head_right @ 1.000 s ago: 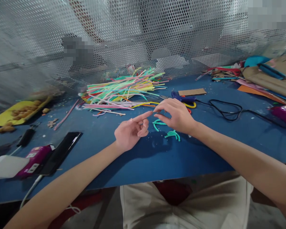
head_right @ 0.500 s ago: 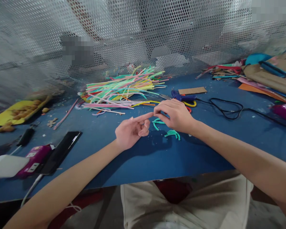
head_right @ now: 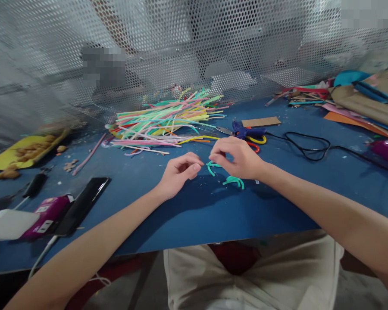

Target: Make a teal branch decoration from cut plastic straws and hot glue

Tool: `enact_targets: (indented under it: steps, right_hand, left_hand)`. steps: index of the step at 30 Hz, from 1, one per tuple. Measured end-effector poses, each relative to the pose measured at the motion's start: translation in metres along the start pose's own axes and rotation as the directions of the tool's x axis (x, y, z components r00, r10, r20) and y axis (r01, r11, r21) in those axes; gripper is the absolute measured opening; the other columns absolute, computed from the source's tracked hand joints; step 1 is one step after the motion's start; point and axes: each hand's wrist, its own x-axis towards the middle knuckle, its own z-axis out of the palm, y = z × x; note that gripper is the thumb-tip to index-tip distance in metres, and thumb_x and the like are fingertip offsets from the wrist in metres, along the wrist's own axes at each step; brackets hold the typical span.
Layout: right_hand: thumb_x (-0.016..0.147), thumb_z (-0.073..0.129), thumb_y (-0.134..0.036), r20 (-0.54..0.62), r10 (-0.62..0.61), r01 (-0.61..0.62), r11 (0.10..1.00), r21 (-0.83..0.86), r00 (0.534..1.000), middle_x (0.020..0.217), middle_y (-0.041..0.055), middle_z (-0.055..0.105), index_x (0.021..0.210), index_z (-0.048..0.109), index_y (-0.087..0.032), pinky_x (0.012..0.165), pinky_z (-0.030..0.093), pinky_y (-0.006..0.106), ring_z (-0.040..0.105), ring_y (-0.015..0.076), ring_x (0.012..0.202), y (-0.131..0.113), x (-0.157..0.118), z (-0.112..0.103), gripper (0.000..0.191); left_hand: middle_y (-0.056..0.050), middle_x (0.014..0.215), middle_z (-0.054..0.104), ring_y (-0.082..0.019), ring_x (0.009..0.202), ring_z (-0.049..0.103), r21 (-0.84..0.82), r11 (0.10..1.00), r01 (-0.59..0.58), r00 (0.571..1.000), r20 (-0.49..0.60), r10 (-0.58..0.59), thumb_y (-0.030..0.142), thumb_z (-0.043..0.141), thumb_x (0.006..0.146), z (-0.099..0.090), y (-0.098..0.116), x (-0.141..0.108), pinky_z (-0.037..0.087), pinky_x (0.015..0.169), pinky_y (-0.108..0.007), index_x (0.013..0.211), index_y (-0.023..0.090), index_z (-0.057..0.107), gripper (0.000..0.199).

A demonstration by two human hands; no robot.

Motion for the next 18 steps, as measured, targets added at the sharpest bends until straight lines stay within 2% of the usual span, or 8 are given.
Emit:
enact_targets:
  steps: [2, 5, 7, 9, 11, 14, 18]
  right_hand:
    - [0.097, 0.061, -0.025, 0.03, -0.076, 0.074, 0.995, 0.07, 0.997, 0.079, 0.0032, 0.068, 0.084, 0.064, -0.02, 0.074, 0.051, 0.032, 0.064, 0.0166, 0.075, -0.003, 0.0, -0.001, 0.015]
    - [0.096, 0.065, -0.024, 0.051, -0.111, 0.101, 0.979, 0.179, 0.992, 0.082, 0.0039, 0.07, 0.089, 0.067, -0.019, 0.074, 0.053, 0.031, 0.065, 0.0163, 0.078, -0.01, 0.0, 0.0, 0.009]
    - [0.094, 0.067, -0.022, 0.046, -0.104, 0.092, 0.972, 0.216, 0.993, 0.084, 0.0039, 0.071, 0.091, 0.069, -0.019, 0.073, 0.054, 0.031, 0.065, 0.0161, 0.079, -0.013, 0.0, 0.002, 0.005]
    - [0.093, 0.069, -0.021, 0.021, -0.091, 0.084, 0.972, 0.218, 0.996, 0.087, 0.0045, 0.072, 0.093, 0.07, -0.02, 0.074, 0.056, 0.031, 0.066, 0.0164, 0.081, -0.016, 0.0, 0.004, 0.001]
    - [0.093, 0.071, -0.021, 0.013, -0.085, 0.08, 0.973, 0.217, 0.996, 0.091, 0.0057, 0.073, 0.097, 0.072, -0.02, 0.077, 0.057, 0.031, 0.068, 0.017, 0.084, -0.018, 0.0, 0.004, 0.005]
    - [0.093, 0.072, -0.022, 0.073, -0.117, 0.093, 0.959, 0.266, 0.99, 0.096, 0.0071, 0.075, 0.104, 0.073, -0.021, 0.083, 0.058, 0.031, 0.07, 0.0174, 0.09, -0.023, 0.0, 0.004, 0.011]
    - [0.094, 0.072, -0.025, 0.18, -0.136, 0.059, 0.924, 0.379, 0.974, 0.095, 0.0071, 0.076, 0.104, 0.075, -0.021, 0.081, 0.058, 0.029, 0.071, 0.0169, 0.089, -0.03, 0.0, 0.004, 0.012]
  left_hand:
    - [-0.006, 0.091, 0.067, -0.01, 0.068, 0.055, 0.239, 0.962, -0.131, 0.991, 0.062, 0.119, 0.041, 0.074, 0.091, -0.007, 0.003, 0.002, 0.043, 0.063, -0.024, 0.092, 0.019, 0.078, 0.023]
    - [-0.006, 0.092, 0.068, -0.01, 0.065, 0.054, 0.476, 0.816, -0.328, 0.94, 0.082, 0.331, 0.042, 0.073, 0.091, -0.019, 0.005, 0.004, 0.044, 0.062, -0.024, 0.091, 0.02, 0.077, 0.022]
    - [-0.005, 0.088, 0.068, -0.011, 0.066, 0.055, 0.575, 0.695, -0.433, 0.882, 0.11, 0.458, 0.045, 0.076, 0.088, -0.026, 0.004, 0.005, 0.043, 0.062, -0.025, 0.088, 0.021, 0.075, 0.024]
    - [-0.003, 0.083, 0.068, -0.012, 0.067, 0.056, 0.631, 0.557, -0.54, 0.805, 0.194, 0.56, 0.052, 0.083, 0.079, -0.033, 0.001, 0.004, 0.042, 0.064, -0.026, 0.08, 0.022, 0.071, 0.032]
    - [-0.002, 0.081, 0.067, -0.013, 0.068, 0.056, 0.65, 0.463, -0.603, 0.754, 0.275, 0.596, 0.06, 0.086, 0.07, -0.039, -0.001, 0.003, 0.041, 0.066, -0.028, 0.076, 0.022, 0.066, 0.043]
    - [-0.002, 0.078, 0.066, -0.015, 0.067, 0.056, 0.688, 0.422, -0.59, 0.761, 0.3, 0.576, 0.073, 0.085, 0.059, -0.046, -0.007, -0.001, 0.044, 0.068, -0.031, 0.07, 0.023, 0.059, 0.057]
    - [-0.001, 0.074, 0.064, -0.016, 0.067, 0.056, 0.702, 0.458, -0.546, 0.787, 0.241, 0.568, 0.078, 0.084, 0.054, -0.048, -0.015, -0.004, 0.046, 0.069, -0.033, 0.067, 0.023, 0.053, 0.064]
